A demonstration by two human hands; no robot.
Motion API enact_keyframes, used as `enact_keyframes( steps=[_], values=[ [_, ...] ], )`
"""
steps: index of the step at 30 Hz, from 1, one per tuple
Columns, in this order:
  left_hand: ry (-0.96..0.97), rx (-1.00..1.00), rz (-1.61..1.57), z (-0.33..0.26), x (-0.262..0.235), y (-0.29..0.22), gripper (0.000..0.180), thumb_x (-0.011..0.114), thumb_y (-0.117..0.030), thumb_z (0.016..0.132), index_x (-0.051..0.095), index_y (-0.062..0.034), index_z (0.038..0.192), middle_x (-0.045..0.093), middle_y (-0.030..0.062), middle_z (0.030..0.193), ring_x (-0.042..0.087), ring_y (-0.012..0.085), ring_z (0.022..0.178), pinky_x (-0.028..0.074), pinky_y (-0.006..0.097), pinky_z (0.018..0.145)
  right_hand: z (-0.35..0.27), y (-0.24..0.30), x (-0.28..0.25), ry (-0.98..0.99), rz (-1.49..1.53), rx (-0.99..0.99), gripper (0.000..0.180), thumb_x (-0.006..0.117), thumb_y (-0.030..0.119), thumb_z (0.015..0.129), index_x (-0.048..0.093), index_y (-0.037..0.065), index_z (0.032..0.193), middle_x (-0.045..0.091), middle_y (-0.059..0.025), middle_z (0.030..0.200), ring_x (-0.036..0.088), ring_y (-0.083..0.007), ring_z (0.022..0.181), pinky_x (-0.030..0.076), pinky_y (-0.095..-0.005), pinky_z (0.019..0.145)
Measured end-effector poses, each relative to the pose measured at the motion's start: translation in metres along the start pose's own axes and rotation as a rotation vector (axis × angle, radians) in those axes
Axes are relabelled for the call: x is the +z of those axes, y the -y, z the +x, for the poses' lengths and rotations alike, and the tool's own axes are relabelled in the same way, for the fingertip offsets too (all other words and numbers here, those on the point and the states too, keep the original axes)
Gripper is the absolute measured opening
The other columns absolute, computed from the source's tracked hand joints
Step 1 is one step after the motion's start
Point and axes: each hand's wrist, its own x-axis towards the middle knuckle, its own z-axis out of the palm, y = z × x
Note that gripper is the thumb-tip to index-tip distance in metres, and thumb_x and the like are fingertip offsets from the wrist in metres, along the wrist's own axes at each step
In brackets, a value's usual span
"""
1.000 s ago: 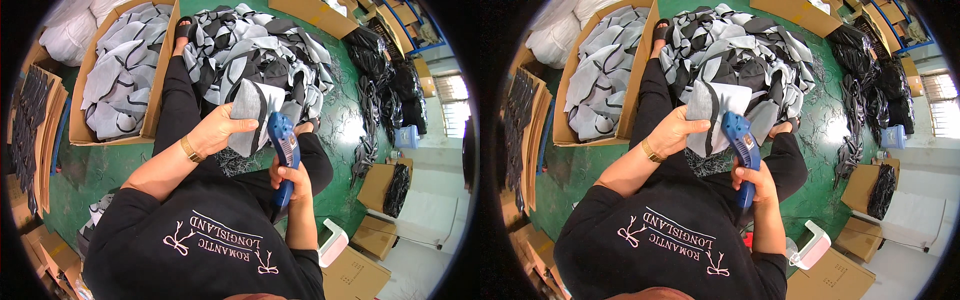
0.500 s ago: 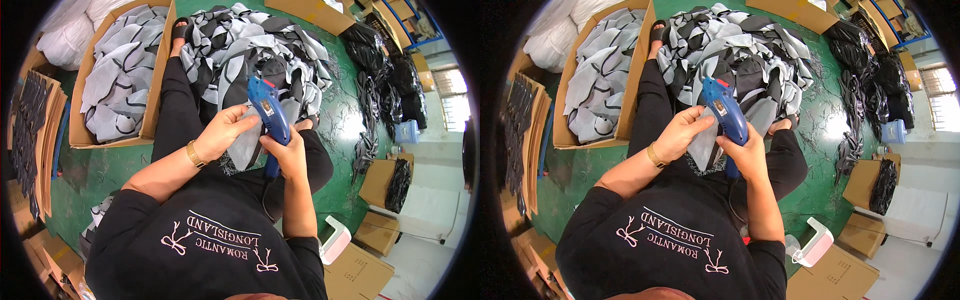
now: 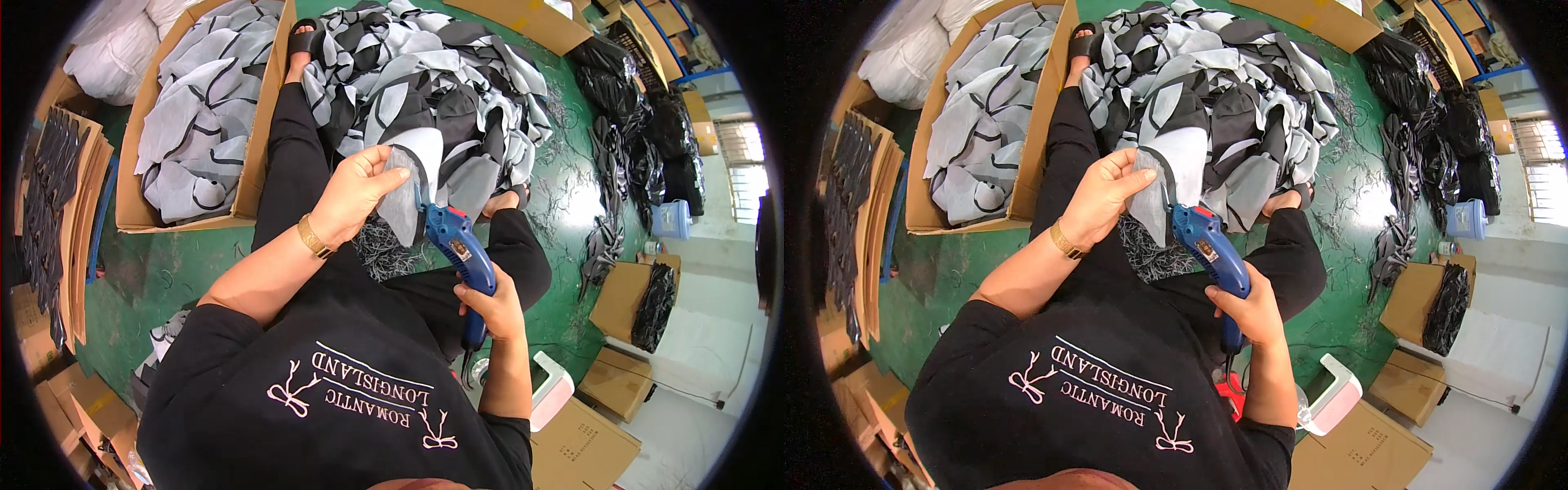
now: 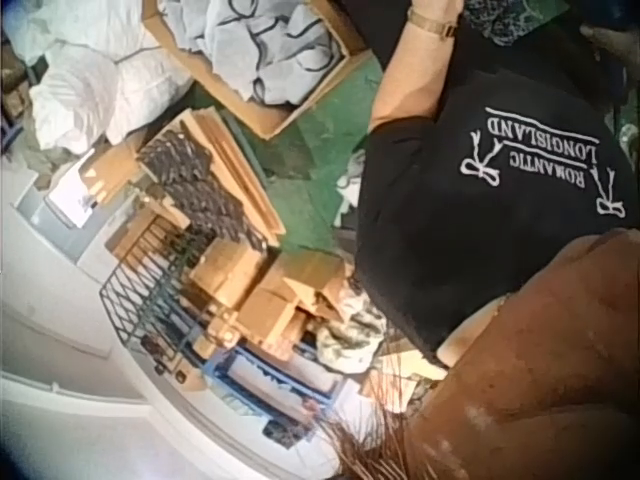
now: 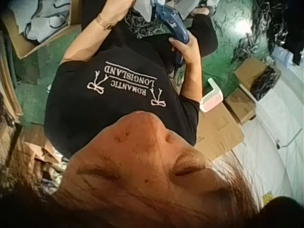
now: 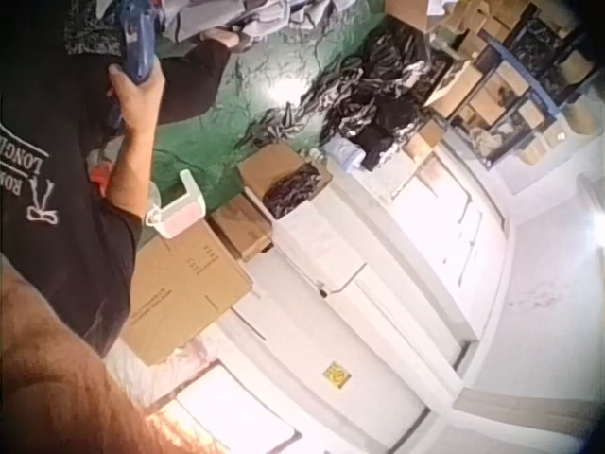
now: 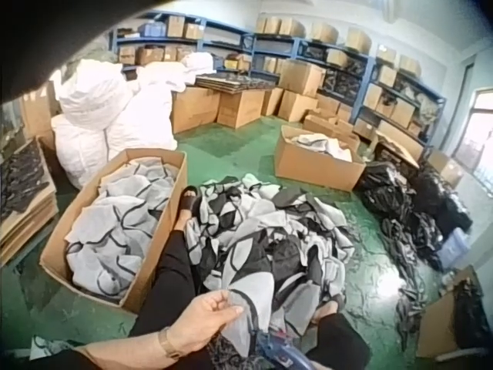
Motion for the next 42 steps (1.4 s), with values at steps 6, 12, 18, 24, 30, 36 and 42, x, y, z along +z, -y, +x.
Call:
enact_keyframes(
  steps=[6,12,18,24,30,36,42],
  values=[
    [0.001,0.013,0.103,-0.006,0.007,-0.006,0.019,0.059,0.000,0.088,0.059,0.0043,0.107,0.066,0.0041,0.097,0.060,0.0059,0.083,0.047,0.020,0.075,0.004,-0.008,0.001,-0.009,0.071,0.007,0.031,0.069,0.002,0.071,0.057,-0.005,0.099,0.058,-0.0051,0.075,0.056,-0.0128,0.057,0.049,-0.0265,0.050],
    [0.035,0.019,0.161,-0.012,0.013,-0.014,0.017,0.060,-0.001,0.088,0.060,0.0003,0.105,0.066,0.0020,0.094,0.060,0.0051,0.080,0.047,0.020,0.075,0.006,-0.003,0.001,0.010,0.101,0.011,0.031,0.068,0.000,0.069,0.057,-0.005,0.098,0.058,-0.0055,0.075,0.056,-0.0132,0.057,0.049,-0.0275,0.051],
    [0.055,0.054,0.296,-0.016,0.014,-0.016,0.020,0.062,-0.003,0.088,0.060,0.0008,0.107,0.065,0.0001,0.093,0.057,0.0030,0.079,0.045,0.019,0.072,0.004,0.000,-0.003,0.043,0.125,0.023,0.031,0.068,0.000,0.070,0.057,-0.005,0.099,0.058,-0.0067,0.077,0.057,-0.0139,0.057,0.049,-0.0277,0.051],
    [0.126,0.040,0.354,-0.016,0.011,-0.020,0.019,0.062,-0.001,0.087,0.061,0.0004,0.106,0.064,0.0000,0.094,0.056,0.0024,0.080,0.045,0.019,0.071,0.004,0.001,-0.009,0.065,0.112,0.020,0.030,0.068,-0.001,0.070,0.057,-0.005,0.099,0.059,-0.0078,0.082,0.057,-0.0141,0.057,0.049,-0.0273,0.051],
    [0.183,-0.023,0.495,-0.018,0.010,-0.037,0.021,0.063,-0.003,0.082,0.063,0.0016,0.103,0.063,-0.0041,0.088,0.051,-0.0003,0.073,0.043,0.018,0.065,0.003,0.006,-0.012,0.094,0.034,0.050,0.031,0.068,-0.002,0.071,0.057,-0.004,0.100,0.059,-0.0076,0.085,0.057,-0.0147,0.056,0.048,-0.0270,0.051],
    [0.271,-0.094,0.557,-0.022,0.010,-0.045,0.014,0.062,-0.003,0.080,0.063,0.0012,0.094,0.061,-0.0051,0.081,0.049,-0.0007,0.070,0.041,0.018,0.061,0.004,0.000,-0.011,0.111,0.058,0.014,0.033,0.071,0.002,0.072,0.058,-0.004,0.103,0.060,-0.0050,0.083,0.056,-0.0109,0.059,0.046,-0.0255,0.053],
    [0.381,-0.100,0.754,-0.020,0.008,-0.047,0.017,0.059,-0.002,0.078,0.063,0.0023,0.094,0.061,-0.0059,0.078,0.048,-0.0004,0.068,0.039,0.017,0.059,0.011,0.003,-0.005,0.117,0.146,-0.008,0.033,0.069,-0.001,0.069,0.057,-0.004,0.100,0.058,-0.0073,0.081,0.057,-0.0155,0.057,0.048,-0.0282,0.051]
  ],
)
